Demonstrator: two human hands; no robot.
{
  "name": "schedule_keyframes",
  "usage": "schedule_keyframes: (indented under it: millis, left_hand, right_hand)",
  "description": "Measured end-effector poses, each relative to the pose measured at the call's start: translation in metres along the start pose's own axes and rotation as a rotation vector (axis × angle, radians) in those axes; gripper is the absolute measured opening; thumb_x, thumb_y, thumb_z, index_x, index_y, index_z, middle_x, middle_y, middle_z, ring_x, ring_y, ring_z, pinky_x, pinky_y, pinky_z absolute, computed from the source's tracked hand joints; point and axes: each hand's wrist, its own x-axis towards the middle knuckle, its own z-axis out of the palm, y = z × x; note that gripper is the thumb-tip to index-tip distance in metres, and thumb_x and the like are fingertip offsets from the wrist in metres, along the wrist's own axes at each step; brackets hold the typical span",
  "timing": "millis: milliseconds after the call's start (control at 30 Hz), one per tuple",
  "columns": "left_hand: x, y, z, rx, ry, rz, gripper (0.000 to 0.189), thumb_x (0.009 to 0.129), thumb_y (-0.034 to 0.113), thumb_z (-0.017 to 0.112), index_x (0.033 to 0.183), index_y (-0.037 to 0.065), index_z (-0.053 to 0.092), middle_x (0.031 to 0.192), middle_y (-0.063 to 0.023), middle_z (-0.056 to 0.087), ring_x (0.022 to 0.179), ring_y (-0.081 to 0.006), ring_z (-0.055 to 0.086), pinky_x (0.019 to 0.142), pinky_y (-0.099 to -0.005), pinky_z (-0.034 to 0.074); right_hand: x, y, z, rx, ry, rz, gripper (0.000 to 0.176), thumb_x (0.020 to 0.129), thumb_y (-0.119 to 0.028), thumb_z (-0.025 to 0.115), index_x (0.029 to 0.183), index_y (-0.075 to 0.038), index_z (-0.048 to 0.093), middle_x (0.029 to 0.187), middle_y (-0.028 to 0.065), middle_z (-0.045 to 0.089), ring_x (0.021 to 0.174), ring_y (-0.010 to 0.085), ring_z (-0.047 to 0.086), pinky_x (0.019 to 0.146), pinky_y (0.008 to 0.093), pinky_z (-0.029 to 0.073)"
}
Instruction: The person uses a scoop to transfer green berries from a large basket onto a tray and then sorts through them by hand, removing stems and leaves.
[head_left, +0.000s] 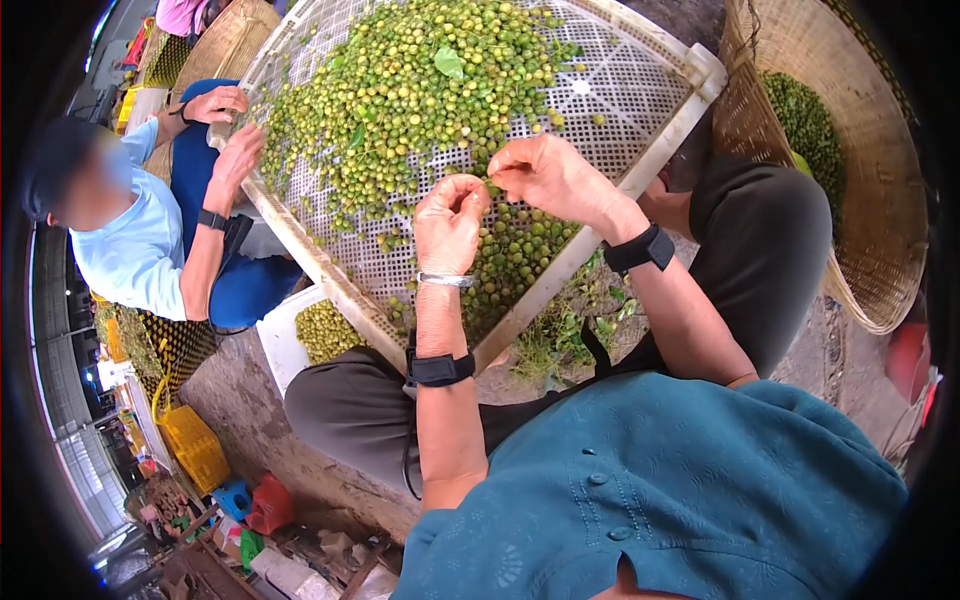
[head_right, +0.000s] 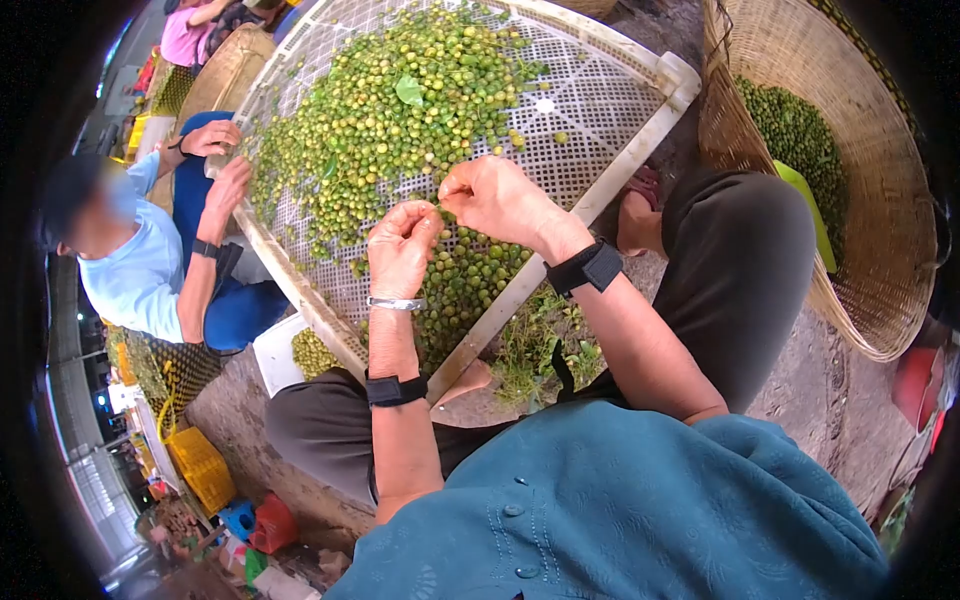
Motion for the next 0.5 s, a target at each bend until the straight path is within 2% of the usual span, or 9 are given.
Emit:
schedule_keyframes:
  millis: [33,167,200,267,300,333,400,433,500]
  left_hand:
    - [0.0,0.002,0.001,-0.043,0.0,-0.015,0.006,0.081,0.004,0.057,0.086,0.005,0.06,0.07,0.0007,0.06,0.054,-0.0026,0.048,0.045,-0.0161,0.038]
    - [-0.005,0.003,0.006,0.01,-0.02,-0.024,0.005,0.081,0.004,0.057,0.085,0.004,0.061,0.07,0.0015,0.06,0.054,-0.0035,0.05,0.047,-0.0175,0.04]
    - [-0.006,0.0,0.007,0.01,-0.021,-0.025,0.005,0.081,0.004,0.057,0.085,0.004,0.061,0.07,0.0015,0.06,0.054,-0.0035,0.05,0.047,-0.0175,0.04]
    - [-0.006,0.002,0.009,0.286,0.039,0.108,0.004,0.081,0.006,0.059,0.081,0.003,0.061,0.069,0.0019,0.059,0.056,-0.0044,0.051,0.051,-0.0204,0.044]
    - [-0.006,0.004,0.008,0.478,0.086,0.112,0.006,0.078,0.008,0.061,0.079,0.002,0.061,0.069,-0.0021,0.061,0.059,-0.0116,0.057,0.057,-0.0259,0.047]
    - [-0.002,0.002,0.006,0.478,0.084,0.113,0.006,0.078,0.008,0.061,0.079,0.002,0.061,0.069,-0.0021,0.061,0.059,-0.0116,0.057,0.057,-0.0259,0.047]
    - [0.013,-0.003,0.001,0.907,0.233,0.431,0.008,0.074,0.009,0.062,0.08,0.003,0.062,0.072,-0.0091,0.063,0.064,-0.0208,0.061,0.062,-0.0306,0.048]
    - [0.02,-0.002,-0.002,0.805,0.234,0.359,0.01,0.073,0.01,0.062,0.081,0.006,0.064,0.077,-0.0134,0.063,0.068,-0.0279,0.061,0.065,-0.0338,0.048]
    - [0.035,-0.003,0.0,0.785,0.221,0.392,0.011,0.073,0.013,0.062,0.081,0.006,0.065,0.076,-0.0133,0.063,0.067,-0.0274,0.061,0.065,-0.0341,0.048]
  right_hand:
    - [0.0,0.001,0.001,0.002,0.044,-0.092,0.01,0.074,-0.008,0.056,0.077,-0.001,0.062,0.067,0.014,0.061,0.061,0.0207,0.061,0.056,0.0314,0.047]
    - [0.0,0.0,-0.001,0.077,0.015,-0.072,0.009,0.072,-0.008,0.057,0.073,0.0,0.062,0.067,0.0153,0.061,0.061,0.0209,0.06,0.056,0.0312,0.047]
    - [-0.001,-0.002,-0.003,-0.02,-0.019,-0.058,0.01,0.073,-0.008,0.057,0.078,0.0,0.061,0.067,0.0137,0.061,0.061,0.0183,0.06,0.056,0.0292,0.047]
    - [-0.001,0.0,-0.003,-0.115,-0.05,-0.045,0.011,0.074,-0.007,0.057,0.082,0.0,0.061,0.066,0.0121,0.061,0.061,0.0158,0.059,0.057,0.0272,0.046]
    - [-0.001,0.007,0.0,-0.207,-0.037,-0.065,0.014,0.072,-0.009,0.059,0.082,0.0,0.061,0.068,0.0138,0.061,0.062,0.0186,0.06,0.057,0.0292,0.047]
    - [-0.002,0.008,0.001,-0.299,-0.025,-0.085,0.016,0.07,-0.011,0.06,0.083,-0.001,0.062,0.069,0.0154,0.061,0.062,0.0215,0.061,0.058,0.0311,0.047]
    - [-0.004,0.009,-0.003,-0.438,-0.072,-0.009,0.018,0.07,-0.015,0.062,0.081,-0.002,0.063,0.069,0.0155,0.061,0.062,0.0242,0.061,0.058,0.0333,0.047]
    - [-0.005,0.004,-0.006,-0.577,-0.119,0.067,0.02,0.07,-0.019,0.063,0.08,-0.002,0.064,0.068,0.0155,0.061,0.063,0.0268,0.061,0.058,0.0355,0.048]
    - [-0.009,-0.007,-0.014,-0.608,-0.147,0.149,0.025,0.071,-0.026,0.062,0.078,-0.002,0.064,0.072,0.0164,0.062,0.07,0.0288,0.062,0.064,0.0368,0.049]
